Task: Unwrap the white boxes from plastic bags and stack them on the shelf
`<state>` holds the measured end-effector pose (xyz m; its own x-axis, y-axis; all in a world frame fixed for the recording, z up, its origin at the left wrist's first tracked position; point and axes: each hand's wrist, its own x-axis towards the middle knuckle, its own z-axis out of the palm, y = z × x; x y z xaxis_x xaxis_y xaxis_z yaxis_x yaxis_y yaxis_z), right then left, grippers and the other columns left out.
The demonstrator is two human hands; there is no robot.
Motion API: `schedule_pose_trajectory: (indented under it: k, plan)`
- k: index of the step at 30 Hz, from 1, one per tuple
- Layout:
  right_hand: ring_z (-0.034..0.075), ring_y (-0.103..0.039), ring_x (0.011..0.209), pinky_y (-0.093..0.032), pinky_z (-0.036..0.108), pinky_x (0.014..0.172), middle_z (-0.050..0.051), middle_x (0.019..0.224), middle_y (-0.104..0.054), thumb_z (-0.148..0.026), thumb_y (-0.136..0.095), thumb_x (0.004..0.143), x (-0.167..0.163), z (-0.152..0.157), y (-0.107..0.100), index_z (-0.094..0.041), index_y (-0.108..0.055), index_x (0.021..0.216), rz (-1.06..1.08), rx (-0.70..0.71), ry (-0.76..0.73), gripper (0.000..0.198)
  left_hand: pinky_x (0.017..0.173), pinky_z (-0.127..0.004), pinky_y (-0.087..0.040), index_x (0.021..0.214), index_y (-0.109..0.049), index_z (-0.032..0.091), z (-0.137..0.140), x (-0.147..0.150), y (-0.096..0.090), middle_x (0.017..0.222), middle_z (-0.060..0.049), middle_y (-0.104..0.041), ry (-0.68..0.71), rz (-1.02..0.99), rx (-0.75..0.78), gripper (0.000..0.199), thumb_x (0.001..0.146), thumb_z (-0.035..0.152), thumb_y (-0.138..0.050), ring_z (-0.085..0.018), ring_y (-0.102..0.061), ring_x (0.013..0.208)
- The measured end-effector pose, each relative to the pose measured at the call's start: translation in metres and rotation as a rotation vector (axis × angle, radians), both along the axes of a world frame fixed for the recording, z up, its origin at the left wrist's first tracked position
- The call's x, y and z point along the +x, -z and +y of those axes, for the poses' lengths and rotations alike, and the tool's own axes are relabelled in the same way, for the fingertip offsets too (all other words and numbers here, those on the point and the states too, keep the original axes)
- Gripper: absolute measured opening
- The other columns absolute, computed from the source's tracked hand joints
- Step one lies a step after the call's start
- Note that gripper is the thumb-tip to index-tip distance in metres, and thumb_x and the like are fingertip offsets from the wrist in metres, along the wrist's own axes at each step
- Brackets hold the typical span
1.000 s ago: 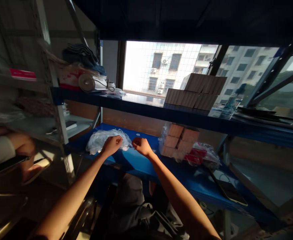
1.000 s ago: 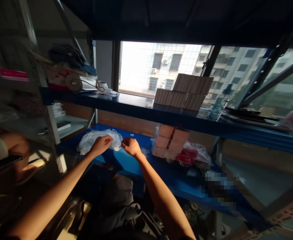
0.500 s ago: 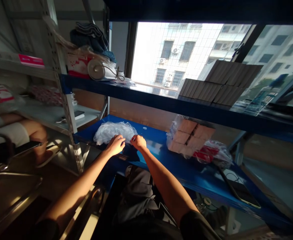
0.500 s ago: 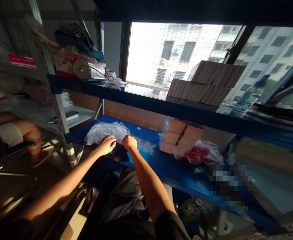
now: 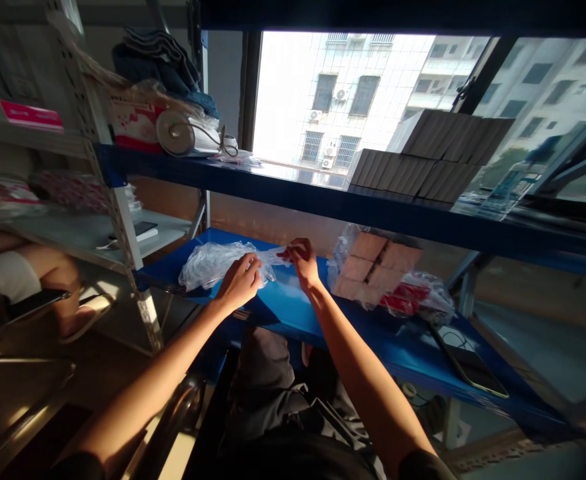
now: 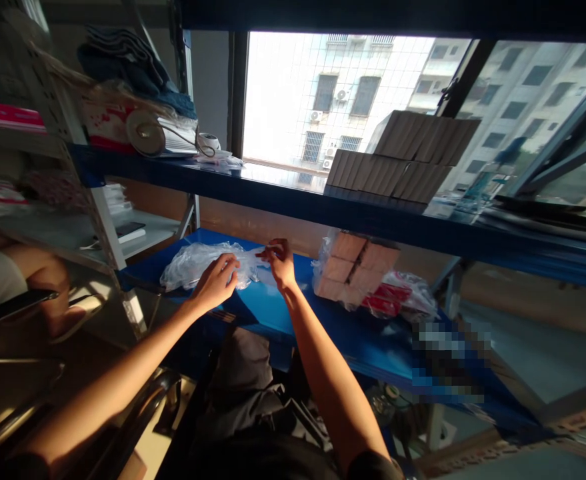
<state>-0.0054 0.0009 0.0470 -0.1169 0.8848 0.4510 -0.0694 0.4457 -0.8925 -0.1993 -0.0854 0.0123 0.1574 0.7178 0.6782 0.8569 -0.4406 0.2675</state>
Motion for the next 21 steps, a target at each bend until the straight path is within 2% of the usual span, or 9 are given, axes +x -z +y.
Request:
schedule_pose_trajectory:
  k: [3, 6, 9, 11, 13, 15, 18, 19, 21]
  plan:
    - [0.018, -0.075, 0.07, -0.06, 0.032, 0.075, 0.0, 0.087, -0.072, -0.043, -0.065, 0.082, 0.026, -0.021, -0.017, -0.023, -0.063, 0.104, 0.079, -0.064, -0.154, 0.03, 0.11, -0.038, -0.052, 0.141, -0.062, 0.02, 0.006, 0.016, -0.017, 0.137, -0.013, -0.067, 0.162, -0.012, -0.036, 0.044, 0.106, 0.022, -0.037, -0.025, -0.063, 0.128]
    - [0.011, -0.061, 0.056, -0.055, 0.027, 0.061, 0.003, 0.092, -0.075, -0.038, -0.066, 0.077, 0.052, -0.041, -0.03, -0.02, -0.073, 0.104, -0.009, -0.085, -0.221, 0.034, 0.105, -0.037, -0.055, 0.143, -0.065, 0.021, 0.021, 0.033, -0.029, 0.128, -0.012, -0.072, 0.149, 0.055, -0.191, 0.045, 0.108, 0.028, -0.038, -0.026, -0.068, 0.121]
    - [0.01, -0.047, 0.049, -0.044, 0.026, 0.05, 0.003, 0.088, -0.077, -0.034, -0.066, 0.078, 0.082, -0.057, -0.038, -0.019, -0.077, 0.116, -0.224, -0.039, -0.154, 0.043, 0.103, -0.042, -0.055, 0.143, -0.068, 0.021, 0.035, 0.046, -0.035, 0.12, -0.016, -0.075, 0.035, 0.207, -0.315, 0.047, 0.105, 0.041, -0.048, -0.033, -0.07, 0.117]
    - [0.012, -0.048, 0.048, -0.043, 0.027, 0.052, 0.001, 0.076, -0.074, -0.032, -0.065, 0.082, 0.104, -0.064, -0.041, -0.02, -0.075, 0.129, -0.439, -0.024, -0.057, 0.049, 0.112, -0.051, -0.048, 0.148, -0.065, 0.022, 0.038, 0.051, -0.038, 0.139, -0.02, -0.068, 0.016, 0.352, -0.343, 0.059, 0.096, 0.051, -0.063, -0.042, -0.059, 0.134]
    - [0.015, -0.058, 0.053, -0.05, 0.03, 0.062, 0.001, 0.075, -0.073, -0.026, -0.067, 0.084, 0.125, -0.072, -0.042, -0.02, -0.072, 0.135, -0.678, 0.017, 0.087, 0.052, 0.121, -0.061, -0.035, 0.154, -0.059, 0.024, 0.036, 0.057, -0.04, 0.16, -0.02, -0.052, 0.034, 0.486, -0.375, 0.082, 0.083, 0.062, -0.074, -0.051, -0.039, 0.15]
    - [0.021, -0.068, 0.073, -0.055, 0.036, 0.08, 0.009, 0.095, -0.077, -0.02, -0.07, 0.082, 0.138, -0.081, -0.04, -0.018, -0.073, 0.133, -0.88, 0.131, 0.295, 0.05, 0.124, -0.068, -0.024, 0.157, -0.055, 0.026, 0.031, 0.064, -0.04, 0.162, -0.02, -0.05, 0.078, 0.587, -0.428, 0.092, 0.077, 0.069, -0.076, -0.054, -0.025, 0.156]
    - [0.03, -0.066, 0.108, -0.051, 0.047, 0.1, 0.02, 0.131, -0.069, -0.015, -0.066, 0.088, 0.139, -0.097, -0.031, -0.015, -0.074, 0.128, -1.015, 0.444, 0.533, 0.041, 0.123, -0.074, -0.013, 0.153, -0.059, 0.028, 0.022, 0.078, -0.04, 0.146, -0.017, -0.065, 0.15, 0.668, -0.433, 0.088, 0.078, 0.07, -0.074, -0.053, -0.021, 0.158]
    - [0.031, -0.064, 0.115, -0.049, 0.048, 0.103, 0.02, 0.134, -0.067, -0.015, -0.062, 0.091, 0.136, -0.101, -0.027, -0.015, -0.074, 0.128, -1.053, 0.555, 0.487, 0.039, 0.123, -0.073, -0.014, 0.152, -0.06, 0.026, 0.021, 0.082, -0.04, 0.143, -0.017, -0.068, 0.169, 0.674, -0.415, 0.086, 0.078, 0.068, -0.075, -0.052, -0.024, 0.157]
    - [0.029, -0.064, 0.116, -0.049, 0.043, 0.103, 0.016, 0.131, -0.07, -0.013, -0.055, 0.095, 0.128, -0.105, -0.016, -0.018, -0.074, 0.129, -1.184, 0.685, 0.191, 0.039, 0.125, -0.065, -0.024, 0.149, -0.062, 0.021, 0.021, 0.087, -0.036, 0.143, -0.017, -0.068, 0.205, 0.671, -0.377, 0.077, 0.085, 0.06, -0.072, -0.047, -0.035, 0.153]
